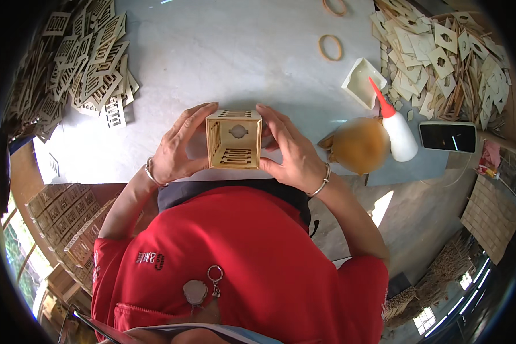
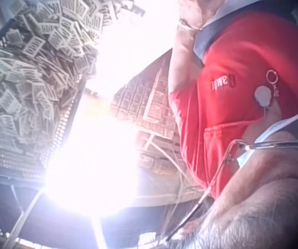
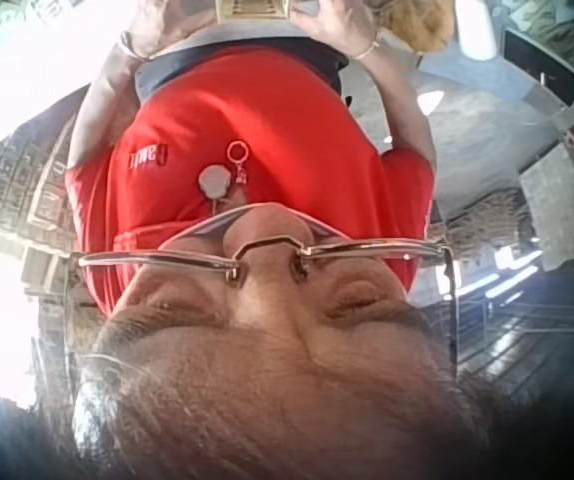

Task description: Assemble small laser-cut wooden boxes by applying glue to the edges and securing the pieces with rubber bands.

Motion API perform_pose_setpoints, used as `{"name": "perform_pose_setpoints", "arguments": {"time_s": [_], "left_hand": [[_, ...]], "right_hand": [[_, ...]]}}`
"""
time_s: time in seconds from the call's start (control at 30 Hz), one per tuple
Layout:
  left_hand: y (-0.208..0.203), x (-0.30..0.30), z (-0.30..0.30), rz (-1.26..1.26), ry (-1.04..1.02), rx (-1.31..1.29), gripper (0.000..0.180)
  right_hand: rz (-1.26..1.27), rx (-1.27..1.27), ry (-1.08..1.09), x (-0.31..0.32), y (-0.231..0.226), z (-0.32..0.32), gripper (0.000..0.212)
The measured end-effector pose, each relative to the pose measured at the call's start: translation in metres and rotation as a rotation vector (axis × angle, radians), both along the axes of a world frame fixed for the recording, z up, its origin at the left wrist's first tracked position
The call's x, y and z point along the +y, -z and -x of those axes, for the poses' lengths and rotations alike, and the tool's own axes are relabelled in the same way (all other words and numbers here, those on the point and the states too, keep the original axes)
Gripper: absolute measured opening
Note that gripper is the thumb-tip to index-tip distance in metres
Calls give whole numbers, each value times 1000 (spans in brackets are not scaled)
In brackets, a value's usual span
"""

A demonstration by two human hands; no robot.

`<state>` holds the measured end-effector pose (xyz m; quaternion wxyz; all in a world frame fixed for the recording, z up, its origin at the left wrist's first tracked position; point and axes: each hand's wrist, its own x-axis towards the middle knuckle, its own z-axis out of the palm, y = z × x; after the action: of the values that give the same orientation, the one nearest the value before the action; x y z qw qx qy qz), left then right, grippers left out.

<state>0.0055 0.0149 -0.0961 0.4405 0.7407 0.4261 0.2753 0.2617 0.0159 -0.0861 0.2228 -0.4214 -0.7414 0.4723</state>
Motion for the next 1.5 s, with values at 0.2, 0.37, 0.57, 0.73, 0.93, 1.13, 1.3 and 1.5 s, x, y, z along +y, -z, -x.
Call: {"name": "perform_pose_setpoints", "arguments": {"time_s": [0.2,0.37,0.57,0.73,0.93,1.13,1.3,1.5], "left_hand": [[11,-2,1,-220,23,54,80],[16,-3,1,-275,22,31,79],[10,3,2,-283,23,13,79],[17,16,8,-355,88,80,81],[12,13,10,-291,69,134,86],[-8,7,33,-215,23,236,95],[-31,15,41,-174,-111,160,85],[-73,44,7,-241,-207,-205,68]], "right_hand": [[-90,-28,-19,3,0,-1,80],[-212,-75,-43,4,1,0,78],[-199,-59,-30,7,-3,-1,79],[-45,14,14,15,4,2,63],[-142,-25,22,18,-4,3,60],[-707,-533,351,74,11,-33,43],[-779,-839,382,99,24,-40,21],[-186,184,282,73,-51,2,7]]}}
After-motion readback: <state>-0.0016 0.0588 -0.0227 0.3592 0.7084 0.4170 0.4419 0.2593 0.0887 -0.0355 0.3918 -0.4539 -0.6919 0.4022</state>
